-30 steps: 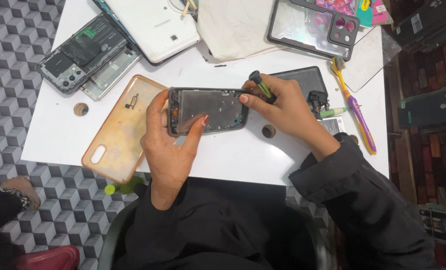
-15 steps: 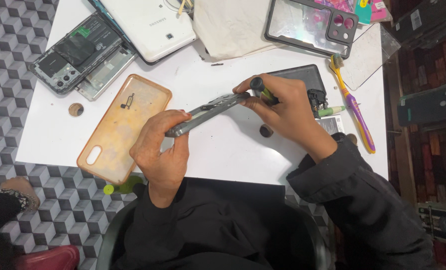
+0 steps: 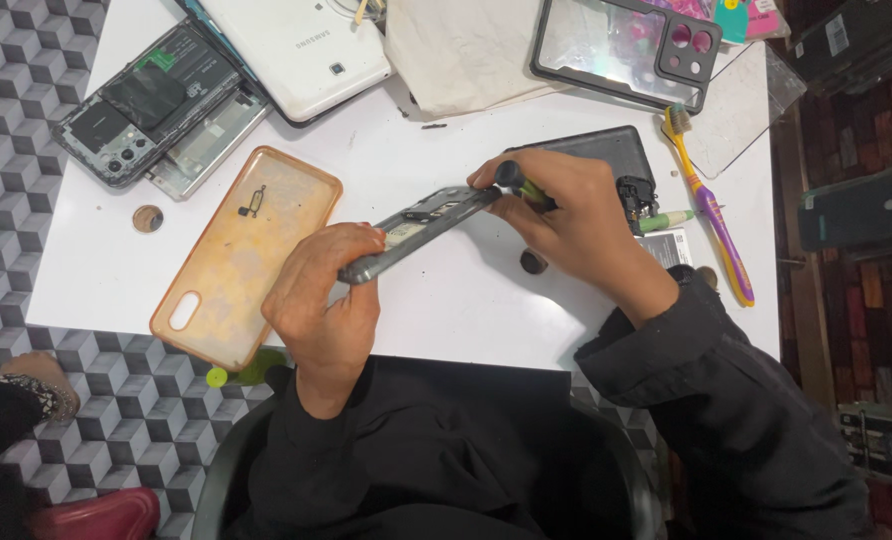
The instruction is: The person uses a screwdriver to remove screws from the internal frame of a disassembled smartphone. They carefully unscrew multiple fasteners around the device's chassis while holding the phone steady with their other hand.
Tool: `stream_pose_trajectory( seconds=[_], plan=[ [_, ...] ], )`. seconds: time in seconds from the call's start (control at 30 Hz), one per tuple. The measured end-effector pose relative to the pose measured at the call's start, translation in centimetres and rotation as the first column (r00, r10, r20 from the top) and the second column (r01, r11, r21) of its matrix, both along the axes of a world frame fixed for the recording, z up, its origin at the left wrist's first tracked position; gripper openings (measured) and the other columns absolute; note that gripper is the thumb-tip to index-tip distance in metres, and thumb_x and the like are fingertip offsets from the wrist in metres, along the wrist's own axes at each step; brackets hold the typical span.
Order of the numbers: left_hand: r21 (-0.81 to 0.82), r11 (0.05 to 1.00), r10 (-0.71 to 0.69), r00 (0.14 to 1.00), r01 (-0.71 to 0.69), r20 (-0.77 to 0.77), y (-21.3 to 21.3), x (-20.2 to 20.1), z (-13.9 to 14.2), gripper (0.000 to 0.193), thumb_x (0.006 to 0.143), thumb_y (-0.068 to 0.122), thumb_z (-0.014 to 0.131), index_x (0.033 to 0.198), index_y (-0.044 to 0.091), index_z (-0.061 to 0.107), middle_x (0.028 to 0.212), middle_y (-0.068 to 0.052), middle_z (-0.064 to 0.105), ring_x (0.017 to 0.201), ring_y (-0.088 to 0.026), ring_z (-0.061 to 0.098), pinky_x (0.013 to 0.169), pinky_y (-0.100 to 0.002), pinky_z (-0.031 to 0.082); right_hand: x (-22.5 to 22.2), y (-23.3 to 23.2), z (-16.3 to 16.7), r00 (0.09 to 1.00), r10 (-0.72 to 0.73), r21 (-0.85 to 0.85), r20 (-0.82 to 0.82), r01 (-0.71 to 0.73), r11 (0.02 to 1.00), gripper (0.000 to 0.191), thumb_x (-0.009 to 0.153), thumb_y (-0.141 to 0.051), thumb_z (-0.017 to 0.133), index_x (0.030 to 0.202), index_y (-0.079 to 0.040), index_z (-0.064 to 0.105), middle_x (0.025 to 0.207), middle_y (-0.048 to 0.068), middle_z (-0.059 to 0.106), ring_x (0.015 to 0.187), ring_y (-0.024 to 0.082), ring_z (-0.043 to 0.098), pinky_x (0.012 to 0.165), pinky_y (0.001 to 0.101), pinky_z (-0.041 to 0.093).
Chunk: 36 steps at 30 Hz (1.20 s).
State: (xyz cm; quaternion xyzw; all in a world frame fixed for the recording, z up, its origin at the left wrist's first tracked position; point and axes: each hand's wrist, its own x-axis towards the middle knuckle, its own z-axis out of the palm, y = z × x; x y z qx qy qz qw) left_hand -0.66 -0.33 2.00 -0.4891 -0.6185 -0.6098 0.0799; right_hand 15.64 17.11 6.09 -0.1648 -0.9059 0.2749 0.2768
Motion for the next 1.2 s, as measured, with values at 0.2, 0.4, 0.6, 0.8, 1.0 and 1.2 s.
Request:
stream_pose_trajectory(
  seconds=[0.2,0.4,0.6,0.8,1.0,1.2],
  plan=[
    [-0.024,0.999,0.024,1.000,-0.024,0.000,0.0,0.0,0.1,0.024,0.083,-0.018,0.071,0.098,0.000,0.068,0.100,-0.013,0.075,0.102,-0.027,0.077,0.093,-0.035,0.061,0.0,-0.1,0.1,1.000,-0.012,-0.012,0.026,0.012,1.000,0.025,0.086,0.005,0.078,0.108,-0.004,0.072,0.100,0.006,0.076,0.068,0.013,0.067,0.059,0.0264,0.050],
    [-0.092,0.996,-0.003,1.000,0.005,0.020,0.0,-0.1,0.1,0.027,0.077,-0.020,0.068,0.095,-0.001,0.067,0.101,-0.013,0.075,0.101,-0.027,0.077,0.090,-0.035,0.061,0.0,0.0,0.2,1.000,0.010,0.031,0.005,-0.010,0.999,0.024,0.088,0.005,0.078,0.109,-0.004,0.072,0.104,0.007,0.076,0.080,0.015,0.073,0.066,0.0269,0.056],
    [-0.066,0.998,0.013,1.000,-0.013,-0.004,0.0,-0.1,-0.1,0.028,0.079,-0.020,0.070,0.096,0.001,0.066,0.101,-0.012,0.075,0.103,-0.026,0.077,0.091,-0.034,0.061,0.0,-0.1,0.2,1.000,0.018,0.044,-0.013,-0.017,0.999,0.023,0.088,0.004,0.079,0.109,-0.004,0.071,0.106,0.007,0.076,0.082,0.015,0.074,0.066,0.0261,0.056],
    [-0.054,0.999,0.010,1.000,-0.009,0.016,-0.1,0.0,-0.5,0.027,0.080,-0.021,0.070,0.097,0.001,0.066,0.102,-0.012,0.075,0.103,-0.026,0.077,0.092,-0.034,0.061,0.1,-0.2,0.3,1.000,-0.012,0.039,-0.018,0.012,0.999,0.024,0.087,0.003,0.081,0.109,-0.003,0.072,0.103,0.007,0.076,0.071,0.014,0.069,0.059,0.0276,0.051],
    [-0.011,0.995,0.100,0.986,-0.100,0.132,-0.3,0.3,-1.1,0.018,0.090,-0.015,0.076,0.101,-0.004,0.066,0.103,-0.015,0.075,0.099,-0.023,0.076,0.090,-0.032,0.060,0.1,0.2,0.0,0.994,-0.099,0.131,0.040,0.093,0.987,0.023,0.090,-0.013,0.087,0.107,-0.005,0.072,0.100,0.006,0.070,0.067,0.018,0.065,0.060,0.0314,0.049],
    [0.143,0.984,0.046,0.933,-0.103,0.356,-0.3,0.8,-1.8,0.034,0.102,-0.010,0.077,0.130,-0.005,0.057,0.122,-0.014,0.068,0.110,-0.020,0.070,0.102,-0.032,0.059,-0.2,0.1,-0.7,0.982,-0.052,0.314,0.181,-0.007,0.950,0.022,0.090,-0.022,0.082,0.105,-0.008,0.075,0.103,0.004,0.072,0.070,0.022,0.070,0.060,0.0348,0.052]
  ],
)
